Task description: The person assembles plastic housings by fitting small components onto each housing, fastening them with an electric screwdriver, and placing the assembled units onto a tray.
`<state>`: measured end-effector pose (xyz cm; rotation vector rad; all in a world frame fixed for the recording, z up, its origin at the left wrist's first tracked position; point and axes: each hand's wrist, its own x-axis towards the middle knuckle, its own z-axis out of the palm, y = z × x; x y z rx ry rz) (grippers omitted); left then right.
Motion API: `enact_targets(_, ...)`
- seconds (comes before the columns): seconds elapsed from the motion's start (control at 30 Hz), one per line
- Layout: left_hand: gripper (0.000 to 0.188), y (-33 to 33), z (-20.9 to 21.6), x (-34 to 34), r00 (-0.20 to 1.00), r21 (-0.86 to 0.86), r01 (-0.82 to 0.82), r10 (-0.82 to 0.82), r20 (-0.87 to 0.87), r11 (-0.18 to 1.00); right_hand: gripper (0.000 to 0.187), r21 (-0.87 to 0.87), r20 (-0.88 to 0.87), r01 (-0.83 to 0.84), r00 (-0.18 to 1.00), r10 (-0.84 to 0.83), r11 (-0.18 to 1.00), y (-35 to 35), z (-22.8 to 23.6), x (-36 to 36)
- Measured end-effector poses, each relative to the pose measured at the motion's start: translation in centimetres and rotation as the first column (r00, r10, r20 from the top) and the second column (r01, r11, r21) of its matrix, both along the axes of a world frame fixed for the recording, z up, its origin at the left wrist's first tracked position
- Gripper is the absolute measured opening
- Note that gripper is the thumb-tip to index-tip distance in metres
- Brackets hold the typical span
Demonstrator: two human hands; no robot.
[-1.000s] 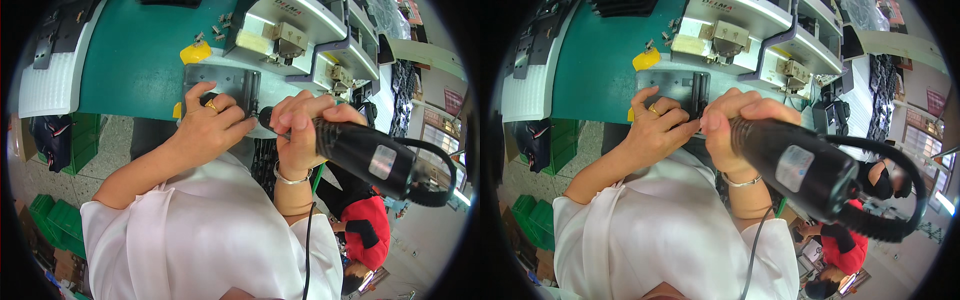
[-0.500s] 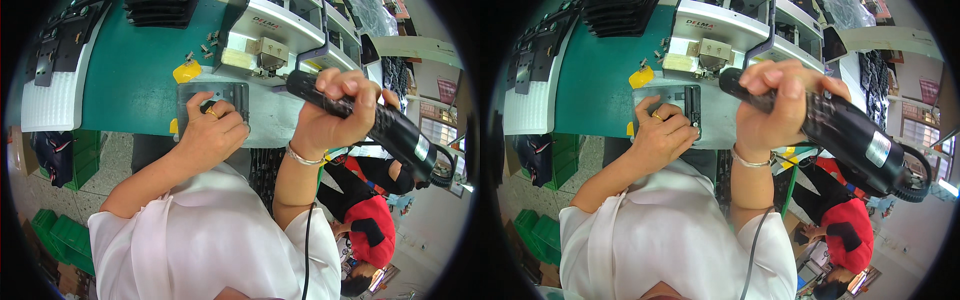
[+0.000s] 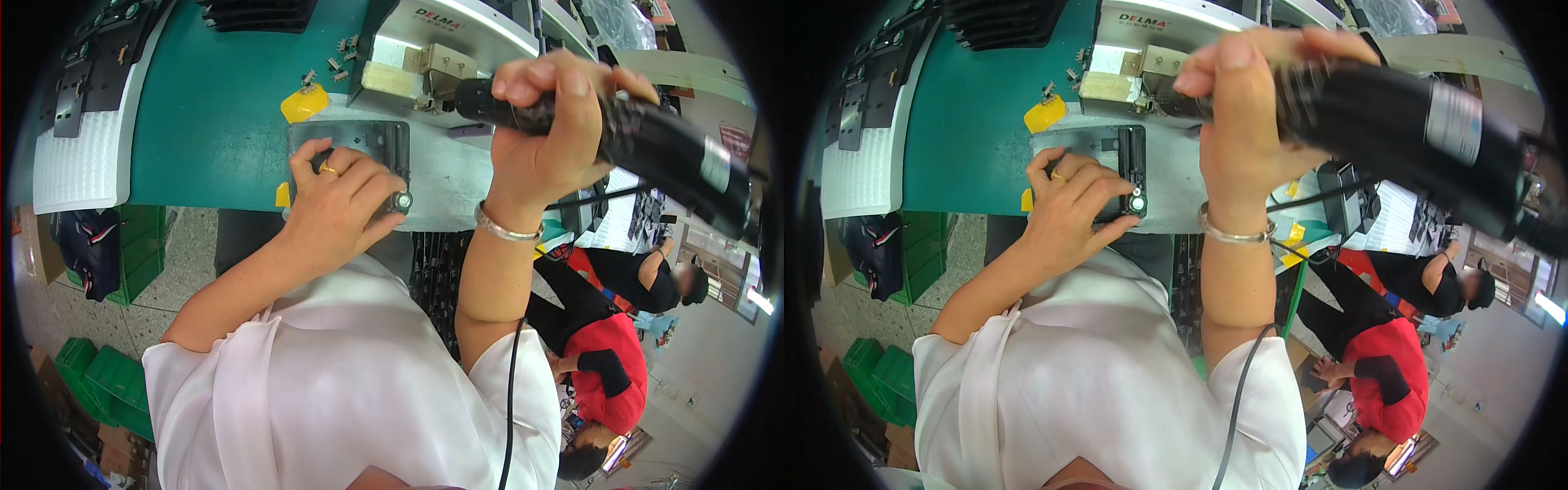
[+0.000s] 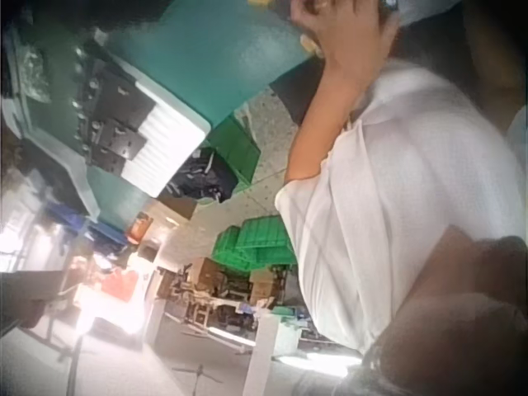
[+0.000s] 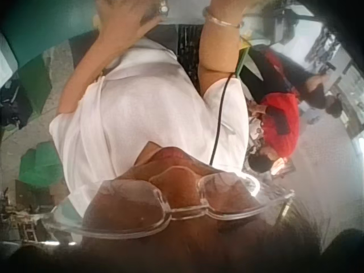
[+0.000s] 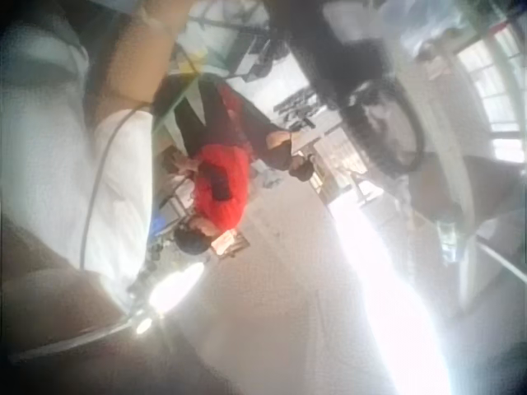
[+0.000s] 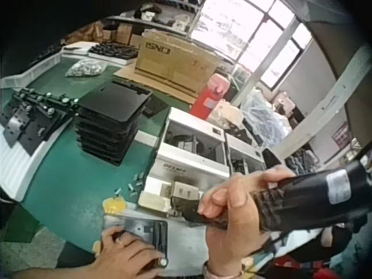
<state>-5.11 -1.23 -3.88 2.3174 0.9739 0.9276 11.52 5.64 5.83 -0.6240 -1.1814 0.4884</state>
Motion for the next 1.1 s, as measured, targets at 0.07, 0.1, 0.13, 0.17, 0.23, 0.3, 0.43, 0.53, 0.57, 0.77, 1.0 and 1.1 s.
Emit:
enact_targets(0.07,0.025,0.1,0.1,0.0,1.000,-0.037,-0.009,0.008,-0.016,0.999,0.040,-0.013,0.009,-0.029,1.000,0.030,0.999,0.4,0.2,0.0)
enact_targets(0.1,0.025,0.2,0.1,0.0,1.000,-0.049,-0.002,0.001,-0.026,0.999,0.036,-0.042,0.051,-0.078,0.995,0.080,0.996,0.6,0.3,0.2)
enact_targets(0.13,0.025,0.2,0.2,0.0,0.999,-0.061,0.003,-0.006,-0.036,0.998,0.034,-0.072,0.091,-0.126,0.987,0.132,0.989,0.7,0.4,0.4)
enact_targets(0.17,0.025,0.2,0.3,0.1,0.999,-0.061,0.004,-0.006,-0.037,0.998,0.034,-0.062,0.134,-0.110,0.984,0.117,0.992,0.7,0.3,0.5)
enact_targets(0.23,0.022,0.3,0.6,0.2,0.999,-0.070,0.015,-0.017,-0.033,0.997,0.037,-0.071,0.035,-0.112,0.993,0.114,0.991,0.1,0.4,0.4)
enact_targets(0.3,0.021,0.2,0.2,0.3,0.999,-0.053,0.022,-0.024,-0.045,0.998,0.042,-0.072,-0.128,-0.118,0.986,0.108,0.990,-1.3,0.4,0.2)
enact_targets(0.43,0.024,0.0,-0.1,0.3,0.999,0.007,0.009,-0.009,-0.044,1.000,0.041,-0.112,-0.149,-0.251,0.961,0.233,0.962,-5.2,-0.4,1.7)
enact_targets(0.53,0.026,0.3,0.6,-0.2,0.999,0.019,0.030,-0.029,-0.045,0.999,0.039,-0.169,-0.220,-0.230,0.957,0.191,0.958,-8.3,-0.9,1.8)
enact_targets(0.57,0.026,0.4,0.6,-0.4,0.998,0.013,0.033,-0.032,-0.046,0.999,0.040,-0.217,-0.208,-0.213,0.964,0.168,0.953,-9.0,-0.9,1.6)
enact_targets(0.77,0.027,0.5,0.0,-0.8,0.995,0.048,0.065,-0.061,-0.083,0.997,0.043,-0.304,-0.144,-0.115,0.987,0.074,0.946,-10.6,-2.0,0.0)
enact_targets(1.0,0.025,0.4,-0.2,-0.6,0.997,0.083,0.064,-0.060,-0.049,0.994,0.034,-0.207,-0.038,-0.187,0.982,0.183,0.960,-10.2,-3.2,0.3)
enact_targets(1.1,0.025,0.4,-0.4,-0.6,0.998,0.088,0.061,-0.058,-0.039,0.994,0.045,-0.305,-0.109,-0.093,0.992,0.062,0.948,-10.5,-2.8,-0.6)
